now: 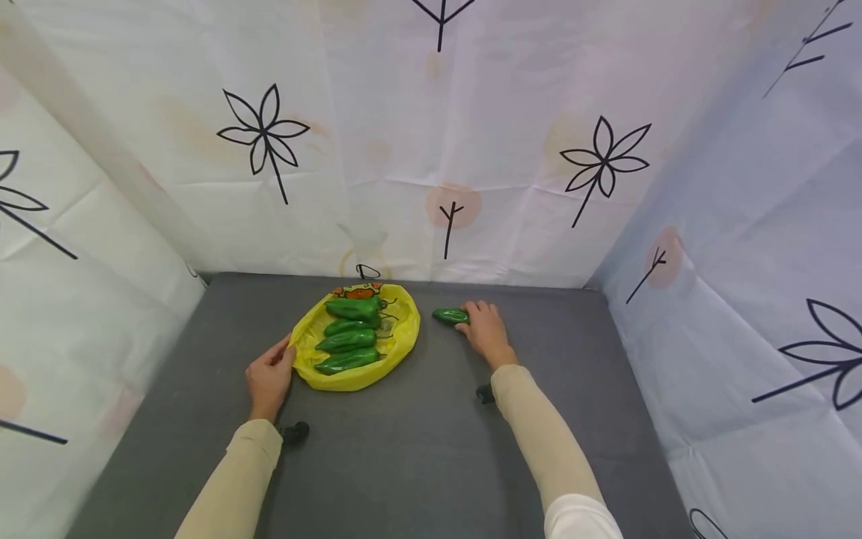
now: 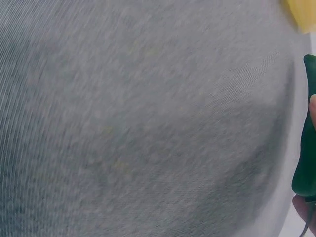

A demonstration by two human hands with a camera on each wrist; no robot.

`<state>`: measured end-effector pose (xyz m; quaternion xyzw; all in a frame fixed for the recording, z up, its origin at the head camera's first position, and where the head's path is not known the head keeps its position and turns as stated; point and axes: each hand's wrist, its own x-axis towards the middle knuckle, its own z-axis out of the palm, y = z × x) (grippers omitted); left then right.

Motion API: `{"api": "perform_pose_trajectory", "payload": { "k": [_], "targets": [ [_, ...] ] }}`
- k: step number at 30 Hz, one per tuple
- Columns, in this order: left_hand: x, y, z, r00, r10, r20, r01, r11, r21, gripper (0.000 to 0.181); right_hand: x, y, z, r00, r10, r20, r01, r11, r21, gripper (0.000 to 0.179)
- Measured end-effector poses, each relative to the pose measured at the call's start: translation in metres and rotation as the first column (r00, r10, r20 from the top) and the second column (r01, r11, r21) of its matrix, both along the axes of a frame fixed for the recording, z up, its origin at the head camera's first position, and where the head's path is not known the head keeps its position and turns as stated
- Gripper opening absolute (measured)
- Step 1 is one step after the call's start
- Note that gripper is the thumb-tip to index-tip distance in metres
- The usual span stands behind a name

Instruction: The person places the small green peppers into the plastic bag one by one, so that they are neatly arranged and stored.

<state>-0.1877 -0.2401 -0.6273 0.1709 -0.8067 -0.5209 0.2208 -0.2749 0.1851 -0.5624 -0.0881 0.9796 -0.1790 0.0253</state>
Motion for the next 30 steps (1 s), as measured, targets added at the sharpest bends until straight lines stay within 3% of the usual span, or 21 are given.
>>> {"api": "perform_pose_trajectory", "payload": {
  "k": [14, 30],
  "targets": [
    [0.000, 0.000, 0.000, 1.000, 0.003, -0.007, -0.003, 1.000, -0.006, 0.029, 0.002, -0.011, 0.026, 0.994, -0.015, -0.105, 0.004, 0.995, -0.104, 0.050],
    [0.000, 0.000, 0.001, 1.000, 0.001, 0.021, -0.001, 1.000, 0.015, 0.030, 0.003, -0.031, 0.055, 0.981, 0.077, -0.176, -0.101, 0.986, -0.134, 0.051]
  ]
}}
